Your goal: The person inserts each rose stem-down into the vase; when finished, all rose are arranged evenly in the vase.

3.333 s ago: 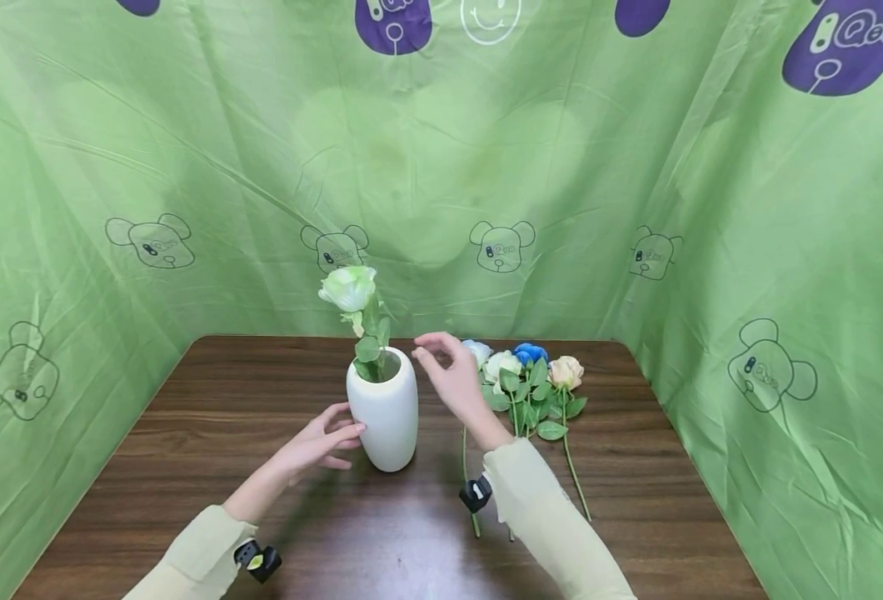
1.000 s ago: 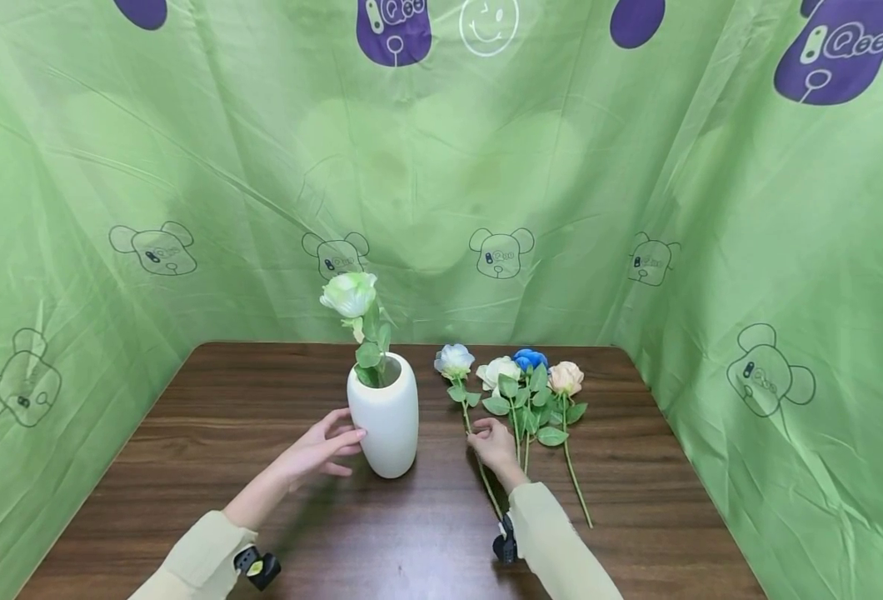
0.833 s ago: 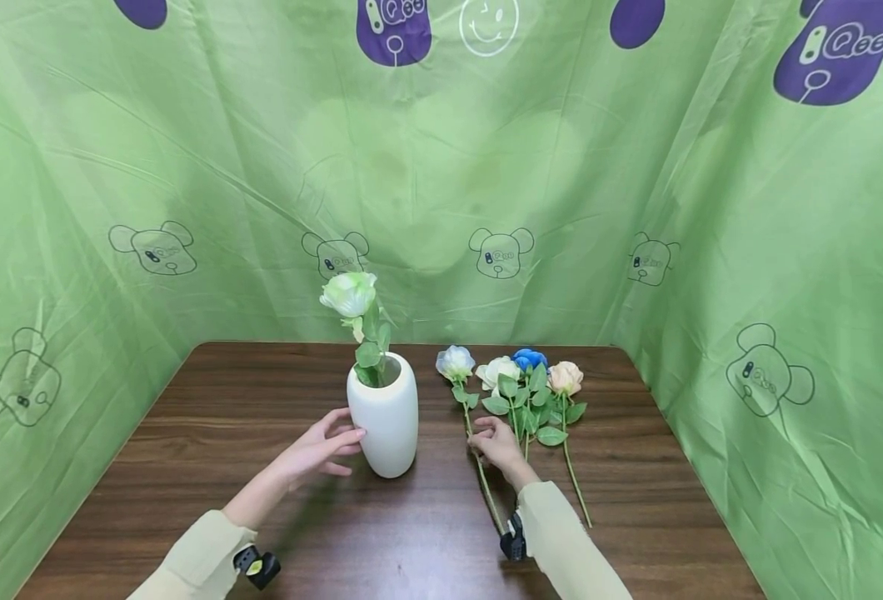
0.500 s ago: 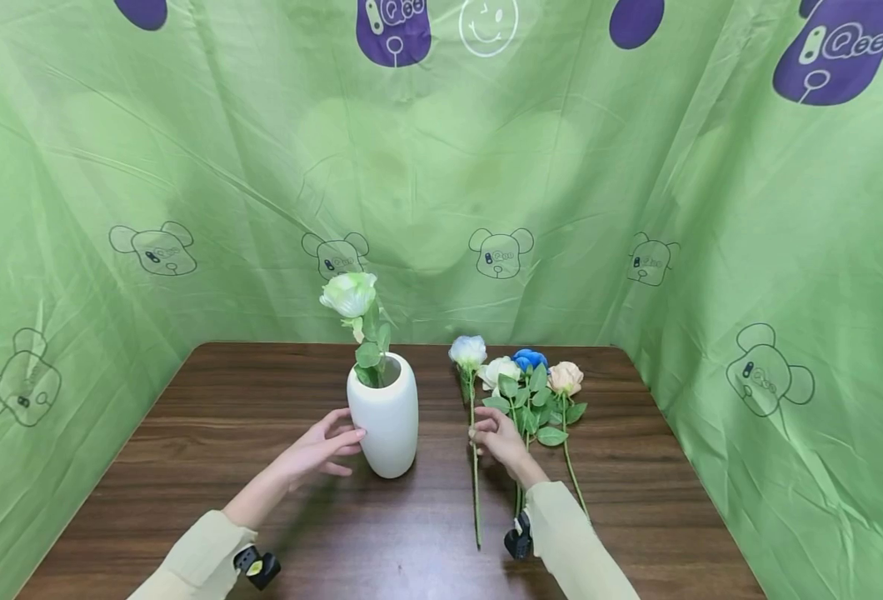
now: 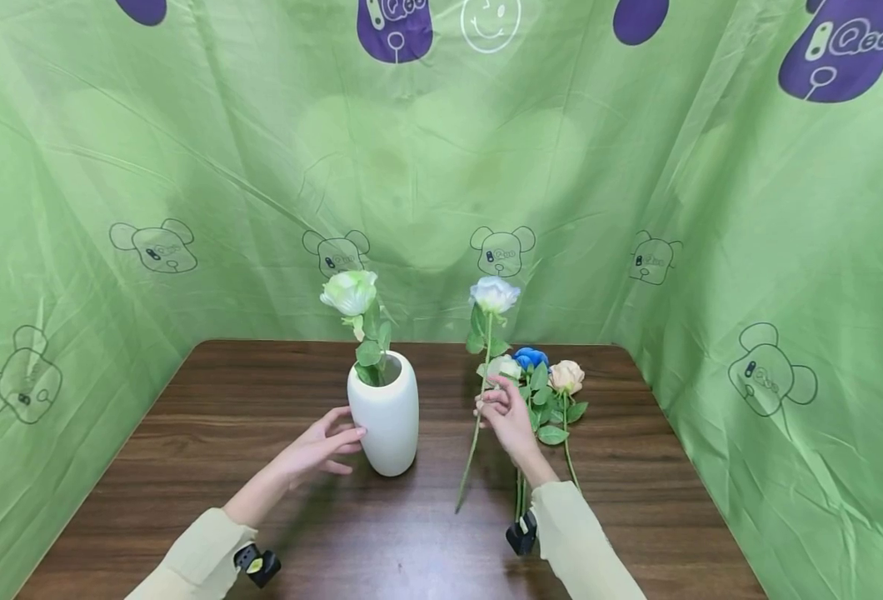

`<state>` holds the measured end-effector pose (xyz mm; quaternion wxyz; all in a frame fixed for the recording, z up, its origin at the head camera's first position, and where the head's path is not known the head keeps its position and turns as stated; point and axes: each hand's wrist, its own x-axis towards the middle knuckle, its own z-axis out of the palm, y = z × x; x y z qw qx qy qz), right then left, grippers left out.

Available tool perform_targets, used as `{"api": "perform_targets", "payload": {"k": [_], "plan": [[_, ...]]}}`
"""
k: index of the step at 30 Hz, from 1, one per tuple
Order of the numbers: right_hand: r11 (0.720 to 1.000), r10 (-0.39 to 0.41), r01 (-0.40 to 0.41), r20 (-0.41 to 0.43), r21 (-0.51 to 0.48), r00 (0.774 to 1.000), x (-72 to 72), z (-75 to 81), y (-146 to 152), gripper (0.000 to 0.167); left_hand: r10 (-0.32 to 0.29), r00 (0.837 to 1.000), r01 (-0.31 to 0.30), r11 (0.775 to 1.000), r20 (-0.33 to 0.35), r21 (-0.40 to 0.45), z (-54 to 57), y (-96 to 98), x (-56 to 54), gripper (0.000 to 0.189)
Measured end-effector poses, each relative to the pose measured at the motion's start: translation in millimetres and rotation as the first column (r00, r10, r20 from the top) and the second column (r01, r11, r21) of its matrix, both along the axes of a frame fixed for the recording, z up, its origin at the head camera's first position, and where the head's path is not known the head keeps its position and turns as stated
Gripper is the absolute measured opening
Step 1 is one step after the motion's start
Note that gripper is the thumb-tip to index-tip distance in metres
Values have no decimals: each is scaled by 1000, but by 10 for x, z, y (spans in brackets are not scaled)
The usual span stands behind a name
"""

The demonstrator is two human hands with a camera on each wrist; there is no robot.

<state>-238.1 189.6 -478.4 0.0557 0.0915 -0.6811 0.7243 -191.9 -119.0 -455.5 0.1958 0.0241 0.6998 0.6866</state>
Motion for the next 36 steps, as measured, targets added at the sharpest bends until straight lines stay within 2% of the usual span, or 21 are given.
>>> {"api": "perform_targets", "payload": {"k": [3, 5, 11, 19, 24, 27, 29, 31, 33, 36], "plan": [[996, -27, 20, -82, -86, 996, 29, 173, -35, 47, -6, 1000, 6, 1000, -4, -3, 0, -3, -1, 69], [987, -48, 31, -107, -159, 993, 52, 292, -67, 48, -5, 1000, 5, 1000, -2, -2, -2, -3, -4, 69], [920, -68, 20, -109, -392, 992, 118, 661, -191, 46, 2, 1000, -2, 1000, -1, 0, -6, -8, -10, 69], [850, -70, -53, -213, -524, 975, 126, 1156, -346, 49, 3, 1000, -3, 1000, 0, 2, 1, -7, -16, 68], [790, -118, -75, -271, -608, 955, 83, 1423, -431, 48, 1, 1000, -1, 1000, -4, 9, -1, -2, -16, 66], [771, -155, -73, -297, -633, 942, 52, 1553, -480, 49, -4, 1000, 4, 1000, -4, 8, -2, -3, -16, 66], [768, -173, -71, -312, -637, 934, 27, 1621, -518, 49, -6, 1000, 7, 1000, -6, 4, -5, -7, -16, 66], [781, -179, -68, -327, -621, 928, 6, 1670, -566, 49, -10, 1000, 10, 1000, -6, 0, -7, -10, -17, 67], [814, -173, -63, -346, -577, 922, -13, 1689, -619, 48, -9, 1000, 9, 1000, -4, -3, -14, -12, -19, 67], [879, -142, -61, -382, -473, 913, -32, 1660, -702, 47, -16, 1000, 16, 1000, -11, -6, -19, -13, -19, 68]]}}
